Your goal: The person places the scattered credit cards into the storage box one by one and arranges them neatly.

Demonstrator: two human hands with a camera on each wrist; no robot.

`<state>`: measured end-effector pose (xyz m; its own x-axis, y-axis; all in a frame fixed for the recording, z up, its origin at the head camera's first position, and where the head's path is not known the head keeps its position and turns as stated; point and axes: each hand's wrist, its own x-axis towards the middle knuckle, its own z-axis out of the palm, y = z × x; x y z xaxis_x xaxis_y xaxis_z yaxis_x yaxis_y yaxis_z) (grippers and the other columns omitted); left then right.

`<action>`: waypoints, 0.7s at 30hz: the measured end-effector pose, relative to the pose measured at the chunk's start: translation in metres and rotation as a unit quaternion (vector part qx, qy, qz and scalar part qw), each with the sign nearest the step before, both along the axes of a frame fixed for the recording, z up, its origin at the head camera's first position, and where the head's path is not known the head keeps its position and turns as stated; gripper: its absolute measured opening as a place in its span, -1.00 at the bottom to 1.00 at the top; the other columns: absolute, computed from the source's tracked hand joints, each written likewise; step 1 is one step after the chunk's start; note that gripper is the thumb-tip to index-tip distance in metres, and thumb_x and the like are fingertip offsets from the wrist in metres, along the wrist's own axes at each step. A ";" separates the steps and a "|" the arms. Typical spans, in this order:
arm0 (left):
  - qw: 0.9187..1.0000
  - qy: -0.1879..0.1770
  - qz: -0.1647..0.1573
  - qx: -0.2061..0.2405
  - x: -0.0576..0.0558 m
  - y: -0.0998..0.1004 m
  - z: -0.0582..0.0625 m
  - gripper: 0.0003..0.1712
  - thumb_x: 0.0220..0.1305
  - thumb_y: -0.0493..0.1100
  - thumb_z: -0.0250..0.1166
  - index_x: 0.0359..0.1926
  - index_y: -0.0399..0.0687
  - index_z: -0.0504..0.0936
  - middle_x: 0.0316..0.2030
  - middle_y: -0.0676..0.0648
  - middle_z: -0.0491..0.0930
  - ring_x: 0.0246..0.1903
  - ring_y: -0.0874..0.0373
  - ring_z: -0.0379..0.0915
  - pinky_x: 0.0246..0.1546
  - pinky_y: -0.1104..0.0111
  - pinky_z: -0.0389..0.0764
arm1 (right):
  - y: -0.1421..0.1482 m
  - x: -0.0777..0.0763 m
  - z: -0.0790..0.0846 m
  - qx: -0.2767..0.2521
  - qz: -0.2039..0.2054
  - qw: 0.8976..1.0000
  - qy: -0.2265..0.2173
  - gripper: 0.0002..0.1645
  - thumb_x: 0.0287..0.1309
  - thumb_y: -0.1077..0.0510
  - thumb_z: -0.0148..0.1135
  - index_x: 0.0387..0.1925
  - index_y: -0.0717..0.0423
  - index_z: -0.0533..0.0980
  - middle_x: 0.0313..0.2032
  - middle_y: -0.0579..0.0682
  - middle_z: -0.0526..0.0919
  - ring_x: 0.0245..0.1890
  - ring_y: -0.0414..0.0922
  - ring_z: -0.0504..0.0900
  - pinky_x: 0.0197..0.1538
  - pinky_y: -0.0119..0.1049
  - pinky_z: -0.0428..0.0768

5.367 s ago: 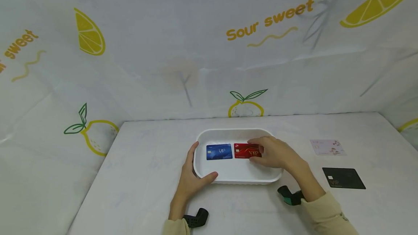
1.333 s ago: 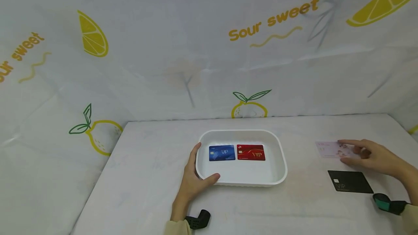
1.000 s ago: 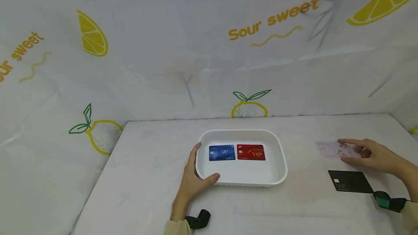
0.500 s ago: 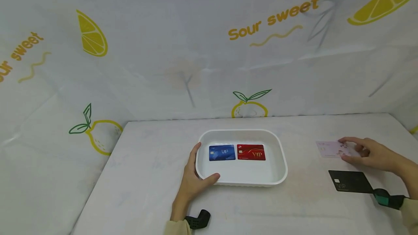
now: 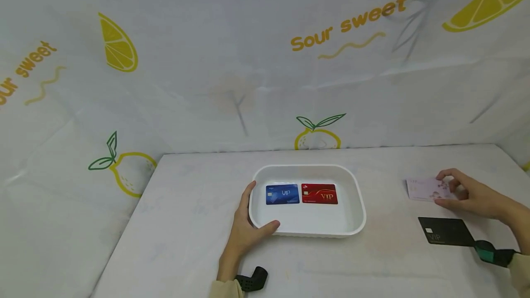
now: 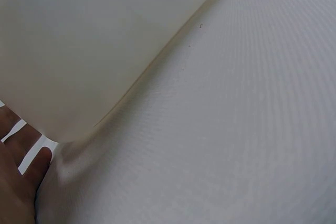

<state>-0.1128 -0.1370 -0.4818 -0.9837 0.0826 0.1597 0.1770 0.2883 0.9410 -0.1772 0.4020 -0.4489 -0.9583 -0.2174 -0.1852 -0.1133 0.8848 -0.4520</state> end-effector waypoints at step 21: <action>1.000 0.005 0.000 -0.007 0.000 0.000 0.000 0.27 -0.08 0.01 0.59 0.60 0.08 0.07 0.48 -0.15 0.33 0.29 -0.01 0.43 0.25 0.08 0.52 | 0.001 0.005 -0.005 -0.002 0.014 1.000 -0.005 -0.04 0.27 -0.02 0.38 0.43 0.40 0.14 -0.13 0.16 0.48 -0.36 -0.35 0.31 -0.30 -0.41 0.29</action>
<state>-0.1129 -0.1371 -0.4823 -0.9821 0.0853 0.1678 0.1860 0.3012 0.9353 -0.1721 0.4026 -0.4540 -0.9500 -0.2452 -0.1930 -0.1343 0.8795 -0.4566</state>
